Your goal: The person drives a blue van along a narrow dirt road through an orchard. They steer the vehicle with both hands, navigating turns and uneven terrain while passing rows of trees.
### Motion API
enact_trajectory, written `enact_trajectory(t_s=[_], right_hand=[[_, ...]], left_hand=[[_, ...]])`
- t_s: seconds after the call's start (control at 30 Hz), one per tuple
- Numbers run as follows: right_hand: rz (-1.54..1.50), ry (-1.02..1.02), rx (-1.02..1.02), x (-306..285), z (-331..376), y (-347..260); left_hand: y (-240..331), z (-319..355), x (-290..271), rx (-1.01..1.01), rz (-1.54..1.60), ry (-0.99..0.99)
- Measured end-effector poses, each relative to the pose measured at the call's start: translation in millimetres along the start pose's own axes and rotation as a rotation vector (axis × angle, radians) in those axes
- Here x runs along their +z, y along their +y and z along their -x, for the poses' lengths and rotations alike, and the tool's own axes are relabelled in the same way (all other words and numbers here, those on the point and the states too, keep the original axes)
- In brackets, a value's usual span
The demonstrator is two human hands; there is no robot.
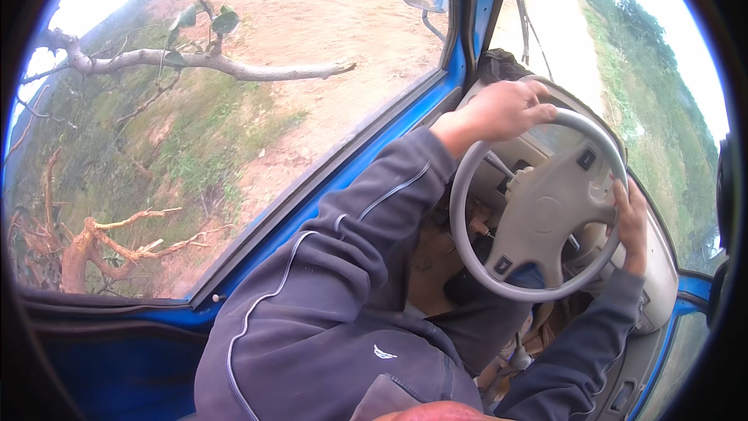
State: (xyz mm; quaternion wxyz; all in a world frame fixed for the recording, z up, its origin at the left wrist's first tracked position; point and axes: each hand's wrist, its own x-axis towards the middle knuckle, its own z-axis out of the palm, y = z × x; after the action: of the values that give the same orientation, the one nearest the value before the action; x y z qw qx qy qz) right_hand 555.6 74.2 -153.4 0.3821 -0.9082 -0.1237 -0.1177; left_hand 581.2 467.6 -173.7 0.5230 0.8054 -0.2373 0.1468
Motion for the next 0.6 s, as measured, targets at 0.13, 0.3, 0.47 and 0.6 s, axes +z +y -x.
enact_trajectory(t_s=[0.13,0.3,0.47,0.6], right_hand=[[0.049,-0.116,0.005,11,-24,-33],[0.113,0.052,-0.077,16,-14,-15],[0.298,0.340,-0.139,41,34,9],[0.224,0.401,0.072,65,122,20]], left_hand=[[19,1,-3,-0.330,0.037,-0.322],[-14,8,13,-0.059,-0.115,-0.082],[-44,28,14,0.016,-0.179,0.066],[-49,109,34,-0.344,0.268,0.276]])
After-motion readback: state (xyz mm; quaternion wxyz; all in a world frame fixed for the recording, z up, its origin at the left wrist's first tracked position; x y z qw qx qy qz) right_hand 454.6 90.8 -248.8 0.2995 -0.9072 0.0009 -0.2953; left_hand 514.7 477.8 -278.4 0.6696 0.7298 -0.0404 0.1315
